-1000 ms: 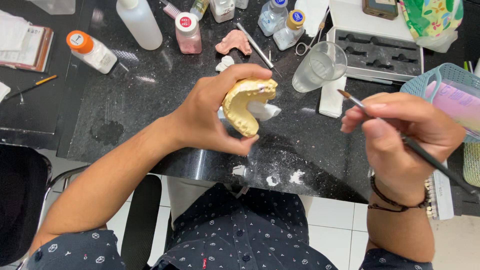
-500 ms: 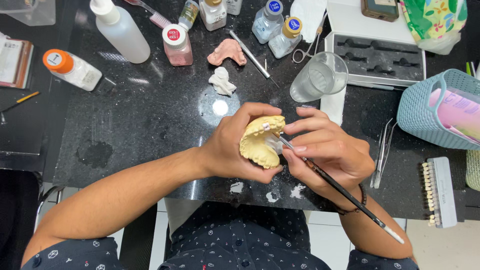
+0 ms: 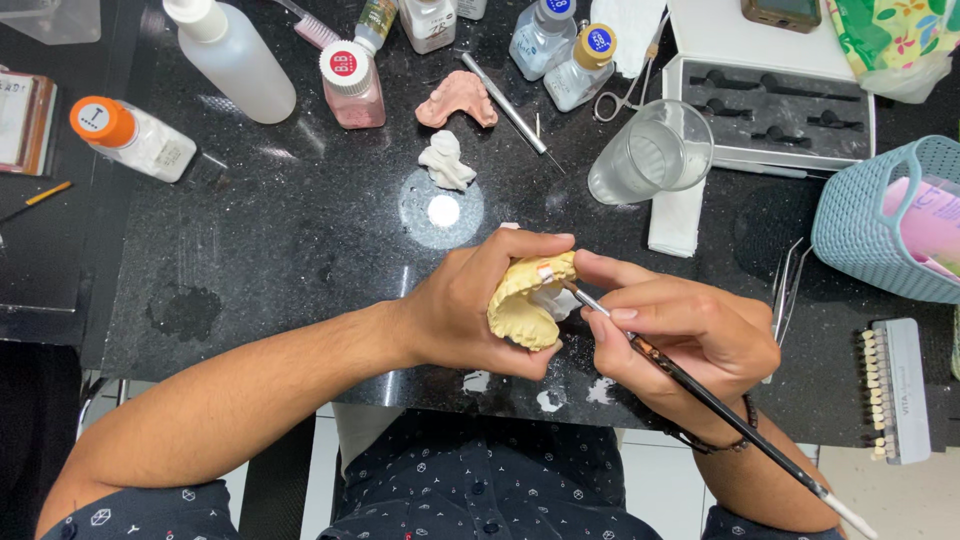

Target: The person holds a plaster dental model with a denture in one hand and uses a fine brush to apply and shape white ceramic material on the denture teeth. They periodically dip the brush in a glass of water, wipe it on a tissue, and rotate the model to work on different tooth surfaces.

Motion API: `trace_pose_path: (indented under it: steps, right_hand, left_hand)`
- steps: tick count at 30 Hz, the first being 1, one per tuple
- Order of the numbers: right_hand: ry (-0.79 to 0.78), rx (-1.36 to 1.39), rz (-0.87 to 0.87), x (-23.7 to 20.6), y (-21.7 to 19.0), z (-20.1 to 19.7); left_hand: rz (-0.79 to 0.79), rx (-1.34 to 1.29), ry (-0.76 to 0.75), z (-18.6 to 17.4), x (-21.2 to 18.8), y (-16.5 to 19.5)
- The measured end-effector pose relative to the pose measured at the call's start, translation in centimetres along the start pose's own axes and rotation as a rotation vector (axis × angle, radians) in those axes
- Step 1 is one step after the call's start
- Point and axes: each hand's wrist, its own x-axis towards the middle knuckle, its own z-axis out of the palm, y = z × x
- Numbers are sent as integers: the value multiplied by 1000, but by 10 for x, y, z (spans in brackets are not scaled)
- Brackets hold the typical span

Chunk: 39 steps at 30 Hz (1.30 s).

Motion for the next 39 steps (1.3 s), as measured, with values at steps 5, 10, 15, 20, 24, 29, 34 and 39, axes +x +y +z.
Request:
trace_pose_path:
  steps: [5,10,15,20,24,29,34,39]
  right_hand:
    - [-31,-37,-32,0,-3,2]
    - [-37,-86,-36,3,-6,3]
    - [-47,-96,-32,3,-6,3]
    - [-39,-76,-35,3,-6,4]
    - [-49,-84,-28,3,-7,3]
    - [-55,-82,-29,4,-8,3]
    - [-57,-75,-26,5,-9,3]
    - [-39,-131,-114,4,-8,8]
  left_hand:
    - [-9,24,-10,-1,-2,0]
    - [10,54,0,0,-3,0]
    - [21,57,0,0,-3,-2]
    - [36,79,0,0,-3,-3]
    - [31,94,3,-1,-4,-3]
    - [31,93,0,-2,-4,-3]
    - [22,93,12,-1,-4,-2]
    - [-47,33,42,4,-8,3]
